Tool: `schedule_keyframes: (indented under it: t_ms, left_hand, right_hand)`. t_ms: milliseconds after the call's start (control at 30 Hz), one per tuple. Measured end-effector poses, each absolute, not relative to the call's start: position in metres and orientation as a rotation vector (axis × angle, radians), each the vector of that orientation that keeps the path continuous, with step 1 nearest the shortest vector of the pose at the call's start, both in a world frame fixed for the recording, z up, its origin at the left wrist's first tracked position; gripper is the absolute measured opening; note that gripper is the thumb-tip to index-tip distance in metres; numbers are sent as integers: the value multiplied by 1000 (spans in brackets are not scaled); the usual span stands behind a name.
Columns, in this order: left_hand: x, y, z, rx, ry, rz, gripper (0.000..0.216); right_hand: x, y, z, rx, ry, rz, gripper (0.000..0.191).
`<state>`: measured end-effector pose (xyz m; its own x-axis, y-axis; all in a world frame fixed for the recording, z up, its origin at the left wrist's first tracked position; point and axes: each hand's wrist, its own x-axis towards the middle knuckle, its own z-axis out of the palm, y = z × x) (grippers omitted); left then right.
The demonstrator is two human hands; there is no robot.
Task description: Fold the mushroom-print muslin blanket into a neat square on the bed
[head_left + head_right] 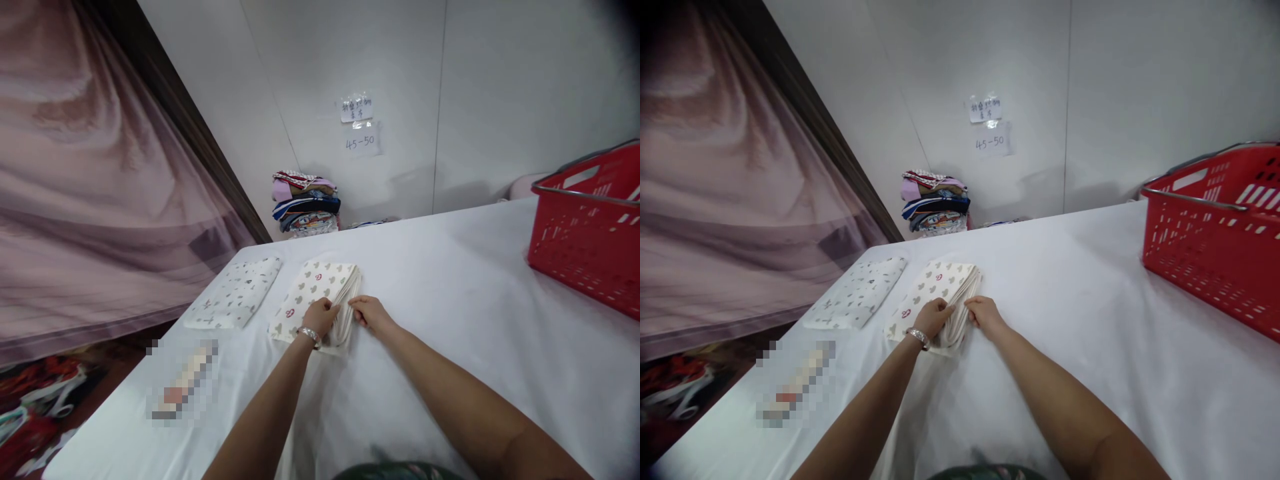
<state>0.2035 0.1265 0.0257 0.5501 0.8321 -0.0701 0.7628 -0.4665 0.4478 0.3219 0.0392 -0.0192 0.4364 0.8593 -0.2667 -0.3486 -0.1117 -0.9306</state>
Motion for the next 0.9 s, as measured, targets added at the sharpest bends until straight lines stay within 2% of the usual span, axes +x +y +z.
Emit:
schedule_keyframes:
  t_ms: [167,467,567,733,900]
  left_hand:
    - [203,122,25,2384,1338,276,21]
    - [205,112,30,2498,1382,230,18]
    - [206,110,34,2455,1390,198,27]
    - [205,112,38,2467,1352,88,38]
    - [205,119,32,2513,1325,81,31]
  right_hand:
    - [321,42,-21,-1383,-503,1050,3]
    - [312,40,-15,-1364,-520,1113,10]
    - [310,42,-16,-1317,-504,1095,5]
    - [308,42,-18,-1278,-556,1132,13]
    - [319,39,-18,-1329,-611,1094,17]
